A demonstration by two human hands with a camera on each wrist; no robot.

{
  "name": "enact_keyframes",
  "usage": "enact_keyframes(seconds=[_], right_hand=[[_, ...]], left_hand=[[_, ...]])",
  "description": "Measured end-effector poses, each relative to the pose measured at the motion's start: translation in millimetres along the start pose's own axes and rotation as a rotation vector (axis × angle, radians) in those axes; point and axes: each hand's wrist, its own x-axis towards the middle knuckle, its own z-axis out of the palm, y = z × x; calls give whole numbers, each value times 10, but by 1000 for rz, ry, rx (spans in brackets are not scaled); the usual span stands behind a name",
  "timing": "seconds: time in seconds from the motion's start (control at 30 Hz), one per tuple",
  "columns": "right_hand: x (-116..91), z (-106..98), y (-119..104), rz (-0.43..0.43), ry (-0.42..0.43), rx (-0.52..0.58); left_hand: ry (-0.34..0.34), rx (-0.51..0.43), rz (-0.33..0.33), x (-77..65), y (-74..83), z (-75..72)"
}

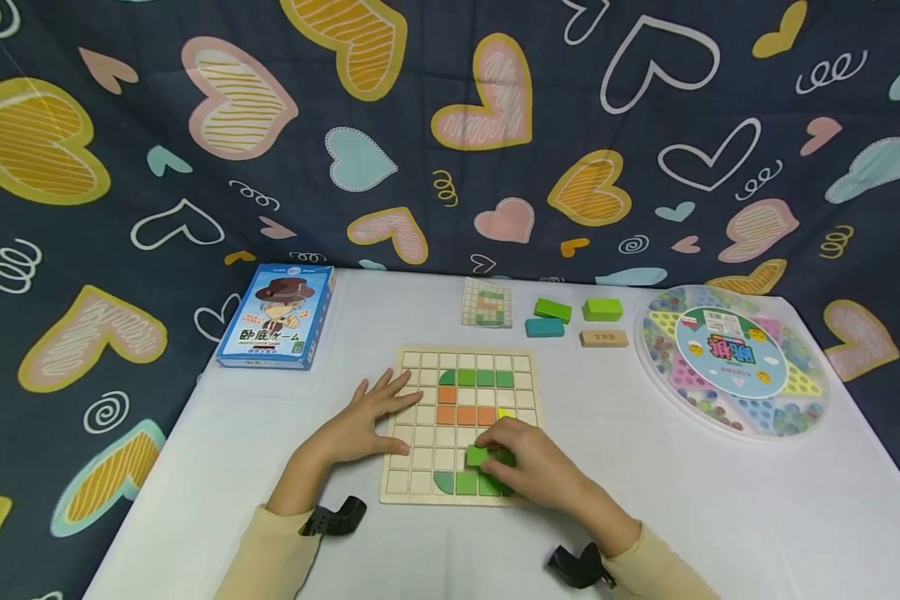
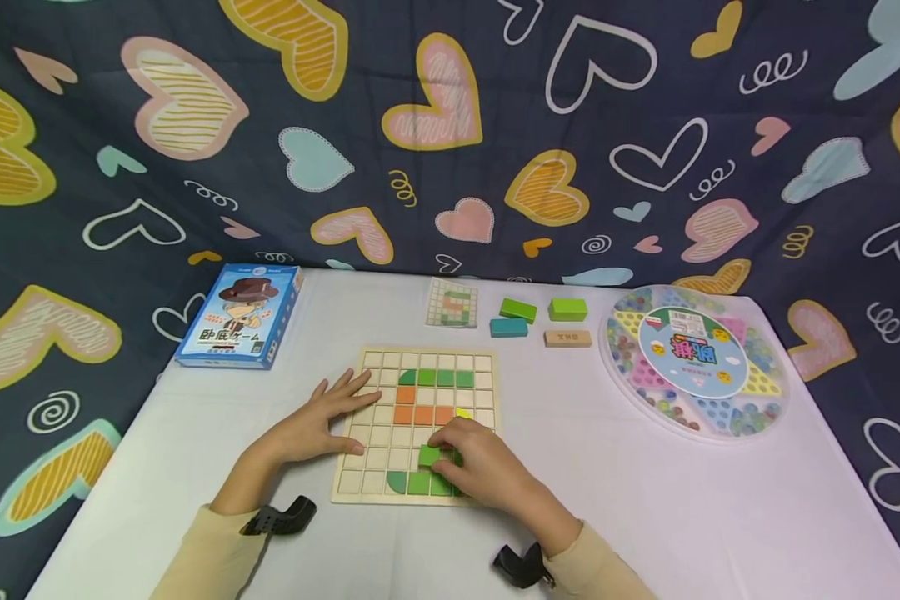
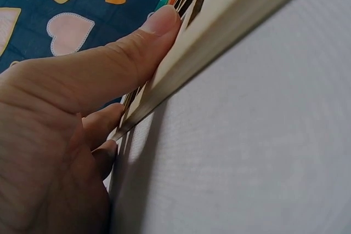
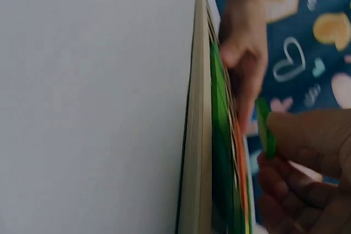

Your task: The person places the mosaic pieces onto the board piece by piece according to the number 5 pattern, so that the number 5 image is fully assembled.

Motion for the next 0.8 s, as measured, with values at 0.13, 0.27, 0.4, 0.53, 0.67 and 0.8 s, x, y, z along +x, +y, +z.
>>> enact_keyframes(seconds=[0.13, 0.27, 0.4, 0.53, 0.67, 0.8], right_hand=[[145, 94, -120, -5, -50, -54], [234, 146, -181, -21, -88, -91], [267, 174, -191, -28, -102, -124], [283, 193, -193, -43, -93, -150], [273, 200, -182, -43, -89, -146], [198, 130, -148, -7, -54, -109]], left_hand=[[4, 0, -1, 7, 24, 9], [2, 10, 1, 20, 44, 22], [-2, 17, 5, 38, 66, 18], [-2, 17, 7, 45, 87, -1], [-4, 20, 9, 51, 80, 5], [-1, 19, 9, 55, 63, 25]])
